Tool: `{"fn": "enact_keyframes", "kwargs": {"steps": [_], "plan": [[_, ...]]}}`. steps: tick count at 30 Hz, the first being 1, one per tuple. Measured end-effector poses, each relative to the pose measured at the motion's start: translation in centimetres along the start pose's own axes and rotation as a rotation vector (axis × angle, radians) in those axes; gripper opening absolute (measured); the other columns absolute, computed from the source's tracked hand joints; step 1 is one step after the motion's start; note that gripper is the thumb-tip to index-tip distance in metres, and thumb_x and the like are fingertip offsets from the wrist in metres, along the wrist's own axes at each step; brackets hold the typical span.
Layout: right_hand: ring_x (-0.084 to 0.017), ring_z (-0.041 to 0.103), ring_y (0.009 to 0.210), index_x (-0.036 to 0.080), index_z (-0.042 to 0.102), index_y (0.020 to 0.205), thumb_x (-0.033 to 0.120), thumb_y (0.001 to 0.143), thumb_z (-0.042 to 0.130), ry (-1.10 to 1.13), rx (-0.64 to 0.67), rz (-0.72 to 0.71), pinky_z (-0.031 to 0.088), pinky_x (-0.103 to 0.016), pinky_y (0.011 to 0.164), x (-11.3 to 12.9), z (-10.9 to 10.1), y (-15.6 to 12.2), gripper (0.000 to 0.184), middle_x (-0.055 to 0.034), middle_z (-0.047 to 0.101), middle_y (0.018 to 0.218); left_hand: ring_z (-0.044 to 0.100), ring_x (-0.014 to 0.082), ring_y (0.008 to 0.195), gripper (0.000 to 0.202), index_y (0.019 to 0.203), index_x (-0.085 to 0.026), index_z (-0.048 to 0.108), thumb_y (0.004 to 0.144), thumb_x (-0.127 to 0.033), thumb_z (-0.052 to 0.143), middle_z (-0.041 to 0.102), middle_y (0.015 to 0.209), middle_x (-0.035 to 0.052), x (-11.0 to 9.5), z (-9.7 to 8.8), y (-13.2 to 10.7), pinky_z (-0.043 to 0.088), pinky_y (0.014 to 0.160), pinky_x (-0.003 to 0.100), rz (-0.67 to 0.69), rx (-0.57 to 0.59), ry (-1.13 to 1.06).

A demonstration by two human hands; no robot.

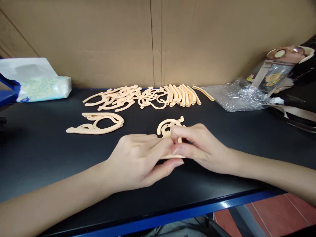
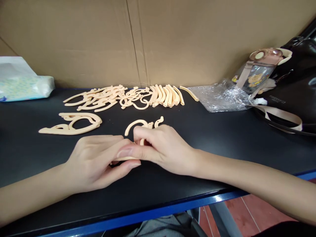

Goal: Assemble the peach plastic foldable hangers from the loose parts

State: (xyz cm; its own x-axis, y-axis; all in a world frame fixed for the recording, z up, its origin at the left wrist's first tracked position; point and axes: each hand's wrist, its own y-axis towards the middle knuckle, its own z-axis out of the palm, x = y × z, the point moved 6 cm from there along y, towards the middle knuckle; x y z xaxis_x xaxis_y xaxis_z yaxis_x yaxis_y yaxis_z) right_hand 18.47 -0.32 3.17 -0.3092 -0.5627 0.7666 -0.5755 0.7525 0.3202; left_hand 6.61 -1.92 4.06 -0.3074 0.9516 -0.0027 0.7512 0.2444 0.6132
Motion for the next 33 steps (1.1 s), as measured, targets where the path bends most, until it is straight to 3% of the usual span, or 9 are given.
{"fn": "enact_keyframes", "kwargs": {"steps": [3,9,16,20,27,33], "plan": [[-0.005,0.041,0.057,0.019,0.042,0.072,0.045,0.097,0.046,-0.003,0.041,-0.014,0.032,-0.018,0.056,0.4,0.8,-0.2,0.036,0.0071,0.045,0.065,0.055,0.0111,0.049,0.021,0.083,-0.016,0.056,0.093,-0.034,0.052,0.062,0.061,-0.0005,-0.3,-0.2,0.2,0.04,0.048,0.024,-0.003,-0.025,-0.005],[-0.006,0.045,0.062,0.019,0.045,0.083,0.037,0.098,0.045,-0.003,0.198,-0.11,0.035,-0.019,0.06,0.3,1.4,-0.4,0.023,0.0051,0.051,0.074,0.045,0.0082,0.041,0.046,0.059,-0.019,0.05,0.089,-0.055,0.052,0.049,0.047,-0.0047,0.9,-0.4,-0.5,0.029,0.044,0.026,-0.077,-0.123,-0.073],[-0.007,0.039,0.054,0.019,0.046,0.075,0.043,0.093,0.051,-0.059,0.187,-0.177,0.03,-0.02,0.052,0.7,1.6,-0.4,0.03,0.0061,0.044,0.063,0.031,0.0111,0.043,0.025,0.058,-0.021,0.049,0.078,-0.034,0.056,0.041,0.047,-0.0051,0.0,-0.2,-1.0,0.024,0.042,0.03,0.016,-0.121,-0.123],[-0.006,0.034,0.05,0.02,0.041,0.07,0.042,0.091,0.055,-0.043,0.175,-0.175,0.028,-0.02,0.049,1.0,1.9,-0.5,0.034,0.0078,0.039,0.058,0.031,0.0115,0.043,0.01,0.063,-0.021,0.049,0.071,-0.025,0.054,0.042,0.048,-0.0055,-0.4,-0.6,-0.8,0.023,0.041,0.03,0.039,-0.155,-0.169],[-0.007,0.036,0.053,0.02,0.039,0.07,0.042,0.094,0.048,-0.106,0.103,-0.197,0.028,-0.021,0.051,1.3,1.4,-0.3,0.033,0.0063,0.038,0.061,0.03,0.0109,0.039,0.014,0.054,-0.022,0.044,0.067,-0.024,0.05,0.042,0.044,-0.0038,-0.3,-1.0,-0.3,0.024,0.039,0.029,-0.034,-0.143,-0.124],[-0.008,0.034,0.054,0.021,0.035,0.071,0.044,0.095,0.046,-0.2,0.07,-0.204,0.027,-0.023,0.052,1.0,0.9,-0.3,0.035,0.0059,0.038,0.061,0.028,0.0111,0.042,0.02,0.056,-0.022,0.044,0.074,-0.026,0.051,0.039,0.044,-0.0046,0.1,-1.1,-0.3,0.023,0.042,0.029,-0.013,-0.14,-0.122]]}}
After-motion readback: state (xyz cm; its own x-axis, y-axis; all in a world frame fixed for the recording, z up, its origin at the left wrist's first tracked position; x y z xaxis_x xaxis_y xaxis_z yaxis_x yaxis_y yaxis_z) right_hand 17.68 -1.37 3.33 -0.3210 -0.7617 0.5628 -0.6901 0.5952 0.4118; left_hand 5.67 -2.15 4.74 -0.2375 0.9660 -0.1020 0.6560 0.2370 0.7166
